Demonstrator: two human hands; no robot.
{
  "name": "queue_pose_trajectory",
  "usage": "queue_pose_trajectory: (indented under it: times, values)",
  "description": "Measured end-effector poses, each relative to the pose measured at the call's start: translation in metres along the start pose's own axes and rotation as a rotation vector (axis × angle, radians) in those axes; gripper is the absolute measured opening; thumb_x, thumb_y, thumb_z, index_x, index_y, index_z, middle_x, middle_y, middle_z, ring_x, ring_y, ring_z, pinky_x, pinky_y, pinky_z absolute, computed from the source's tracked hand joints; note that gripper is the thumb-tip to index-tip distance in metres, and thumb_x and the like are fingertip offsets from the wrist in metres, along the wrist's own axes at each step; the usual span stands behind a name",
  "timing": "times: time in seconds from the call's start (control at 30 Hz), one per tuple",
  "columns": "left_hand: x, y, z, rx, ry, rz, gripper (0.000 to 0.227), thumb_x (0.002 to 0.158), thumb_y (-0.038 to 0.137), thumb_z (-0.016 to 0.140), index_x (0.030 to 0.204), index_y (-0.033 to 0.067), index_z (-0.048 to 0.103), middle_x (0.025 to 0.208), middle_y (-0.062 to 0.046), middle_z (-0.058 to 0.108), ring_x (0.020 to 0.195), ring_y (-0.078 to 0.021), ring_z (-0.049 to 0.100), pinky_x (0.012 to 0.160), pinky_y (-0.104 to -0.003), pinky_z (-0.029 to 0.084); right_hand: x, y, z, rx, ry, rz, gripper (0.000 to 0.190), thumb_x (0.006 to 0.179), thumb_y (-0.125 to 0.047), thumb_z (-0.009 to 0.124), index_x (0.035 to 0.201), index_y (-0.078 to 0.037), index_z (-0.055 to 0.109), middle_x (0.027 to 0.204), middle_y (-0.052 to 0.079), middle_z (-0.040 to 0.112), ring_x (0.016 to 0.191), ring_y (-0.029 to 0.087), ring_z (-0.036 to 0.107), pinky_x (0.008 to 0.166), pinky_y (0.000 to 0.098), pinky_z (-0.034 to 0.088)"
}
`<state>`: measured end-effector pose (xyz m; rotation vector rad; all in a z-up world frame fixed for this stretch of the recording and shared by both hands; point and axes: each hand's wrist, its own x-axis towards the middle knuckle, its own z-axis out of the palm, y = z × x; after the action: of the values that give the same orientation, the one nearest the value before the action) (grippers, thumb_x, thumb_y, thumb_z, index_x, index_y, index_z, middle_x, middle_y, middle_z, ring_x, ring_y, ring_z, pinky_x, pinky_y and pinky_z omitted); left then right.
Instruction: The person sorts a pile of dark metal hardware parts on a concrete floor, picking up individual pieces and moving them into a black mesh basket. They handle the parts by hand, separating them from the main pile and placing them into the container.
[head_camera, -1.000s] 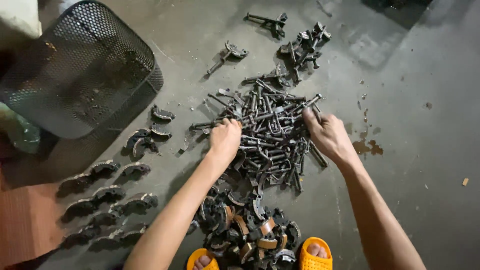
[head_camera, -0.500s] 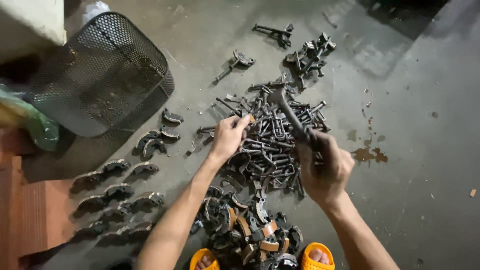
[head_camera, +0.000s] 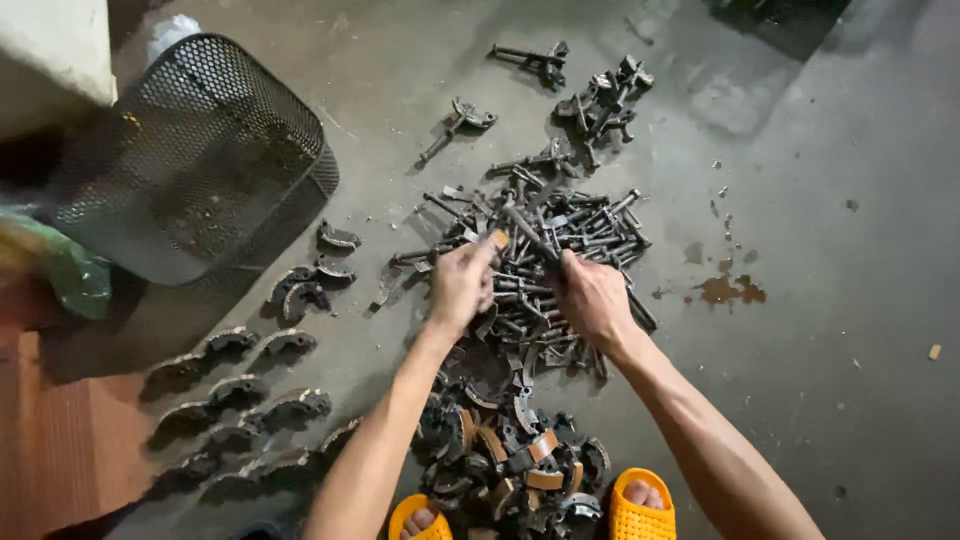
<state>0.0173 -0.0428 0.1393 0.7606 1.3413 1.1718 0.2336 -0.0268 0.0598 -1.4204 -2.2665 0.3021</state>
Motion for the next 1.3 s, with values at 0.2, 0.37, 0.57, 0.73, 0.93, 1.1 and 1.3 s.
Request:
queue_pose_trajectory:
  times: [0.2,0.37,0.57,0.73,0.93,1.1,1.3]
  values:
    - [0.013,-0.050,-0.014,0.269,-0.022,0.178,0.044,0.103,0.028,0.058,0.066,0.0055,0.063,0.043,-0.007,0.052,0.033,-0.0175,0.054,0.033,-0.029,0.042,0.020,-0.117,-0.119,0.347,0.360,-0.134,0.006,0.096,-0.010,0.062,0.090,-0.008,0.063,0.065,0.015,0.060,0.058,0.042,0.062,0.051,0.0450,0.051]
    - [0.020,-0.064,-0.018,0.318,0.016,0.287,0.038,0.103,0.026,0.059,0.073,0.0053,0.067,0.046,-0.008,0.056,0.039,-0.0188,0.059,0.039,-0.031,0.046,0.018,-0.046,-0.031,0.189,0.300,-0.242,0.010,0.088,-0.011,0.065,0.093,-0.003,0.064,0.068,0.017,0.065,0.058,0.041,0.065,0.056,0.0497,0.052]
    - [0.017,-0.064,-0.018,0.249,0.071,0.306,0.037,0.102,0.022,0.058,0.069,0.0075,0.063,0.042,-0.007,0.055,0.036,-0.0180,0.057,0.039,-0.029,0.045,0.012,-0.114,-0.106,0.180,0.377,-0.123,0.013,0.091,-0.013,0.068,0.082,-0.012,0.059,0.056,0.009,0.053,0.050,0.035,0.059,0.048,0.0403,0.048]
    - [0.013,-0.067,-0.021,0.274,0.069,0.371,0.035,0.104,0.028,0.059,0.076,0.0092,0.069,0.045,-0.008,0.059,0.043,-0.0199,0.063,0.046,-0.032,0.049,0.013,-0.046,-0.025,0.157,0.198,-0.195,0.022,0.078,-0.015,0.074,0.086,-0.011,0.054,0.064,0.015,0.056,0.061,0.043,0.062,0.055,0.0557,0.043]
    - [0.021,-0.094,-0.034,0.322,0.069,0.372,0.039,0.106,0.025,0.054,0.073,0.0101,0.068,0.044,-0.005,0.061,0.043,-0.0199,0.062,0.050,-0.030,0.050,0.015,-0.121,-0.103,0.297,0.290,-0.019,0.024,0.094,-0.008,0.071,0.078,-0.010,0.053,0.056,0.016,0.051,0.055,0.041,0.059,0.046,0.0364,0.042]
    - [0.000,-0.059,-0.022,0.217,0.037,0.395,0.029,0.106,0.023,0.055,0.085,0.0089,0.070,0.048,-0.007,0.064,0.046,-0.0197,0.065,0.055,-0.031,0.051,0.009,-0.051,-0.034,0.109,0.102,-0.135,0.023,0.100,-0.026,0.061,0.088,-0.009,0.054,0.062,0.019,0.057,0.058,0.047,0.060,0.051,0.0581,0.041]
    - [0.016,-0.084,-0.034,0.279,0.057,0.370,0.026,0.106,0.026,0.053,0.094,0.0129,0.072,0.051,-0.006,0.065,0.054,-0.0201,0.066,0.062,-0.032,0.050,0.018,-0.128,-0.112,0.293,0.220,0.072,0.025,0.099,-0.015,0.068,0.078,-0.011,0.055,0.055,0.015,0.052,0.056,0.043,0.059,0.043,0.0380,0.042]
